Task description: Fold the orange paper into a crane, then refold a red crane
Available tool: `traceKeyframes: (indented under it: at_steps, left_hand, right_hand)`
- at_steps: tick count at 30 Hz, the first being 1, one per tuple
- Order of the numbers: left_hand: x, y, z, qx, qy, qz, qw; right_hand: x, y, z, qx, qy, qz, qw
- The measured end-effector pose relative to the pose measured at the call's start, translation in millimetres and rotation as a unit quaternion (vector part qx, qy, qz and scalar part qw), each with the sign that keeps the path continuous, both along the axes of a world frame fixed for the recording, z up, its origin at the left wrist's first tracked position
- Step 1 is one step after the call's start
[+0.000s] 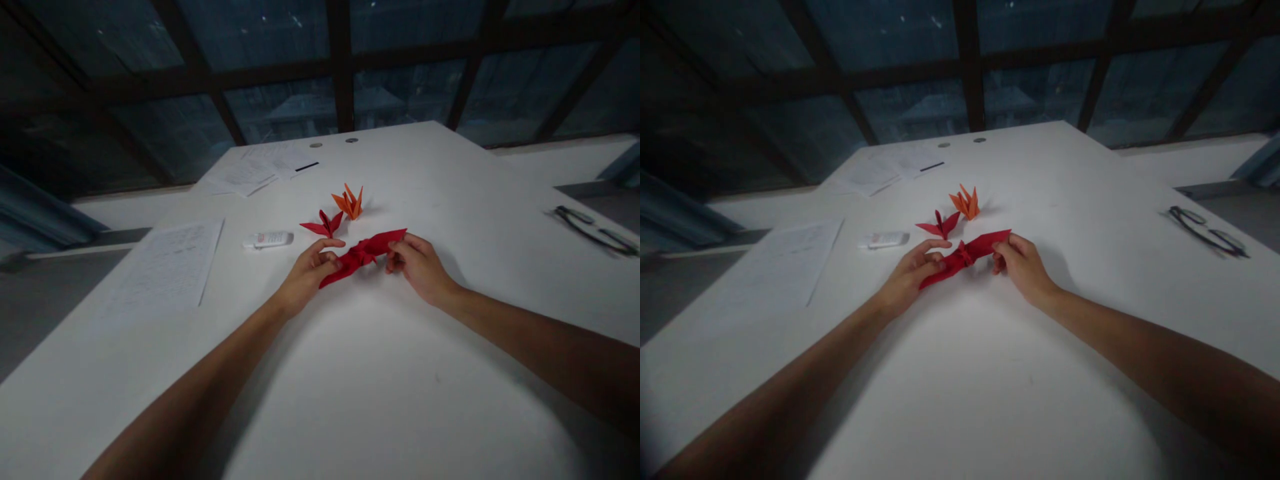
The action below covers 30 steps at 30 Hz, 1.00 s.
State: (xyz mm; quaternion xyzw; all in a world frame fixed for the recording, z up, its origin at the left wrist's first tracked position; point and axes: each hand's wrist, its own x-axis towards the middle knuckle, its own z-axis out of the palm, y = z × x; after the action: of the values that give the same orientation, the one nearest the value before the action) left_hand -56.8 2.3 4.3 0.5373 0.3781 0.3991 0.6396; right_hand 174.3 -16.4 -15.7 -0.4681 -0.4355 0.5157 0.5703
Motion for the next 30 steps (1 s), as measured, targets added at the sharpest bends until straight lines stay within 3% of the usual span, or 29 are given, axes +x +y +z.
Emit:
traceKeyframes:
  at_steps: [5, 11, 24, 30]
  left_hand:
    - [-1.9, 8.7, -3.8, -0.022, -0.109, 0.069, 0.991]
    - [-4.0, 10.7, 0.1, -0.068, -0.145, 0.071, 0.985]
    - [-7.8, 6.3, -1.6, -0.042, -0.060, 0.029, 0.997]
    - [-7.0, 4.2, 1.2, -0.039, -0.042, -0.021, 0.998]
  right_hand:
    - [-2.2, -9.1, 0.3, 0.049, -0.098, 0.078, 0.991]
    - [-3.7, -14.5, -4.0, 0.069, -0.145, 0.104, 0.982]
    - [-5.4, -19.0, -3.0, 0.133, -0.235, 0.128, 0.954]
    - [-7.0, -20.8, 0.3, 0.141, -0.272, 0.131, 0.943]
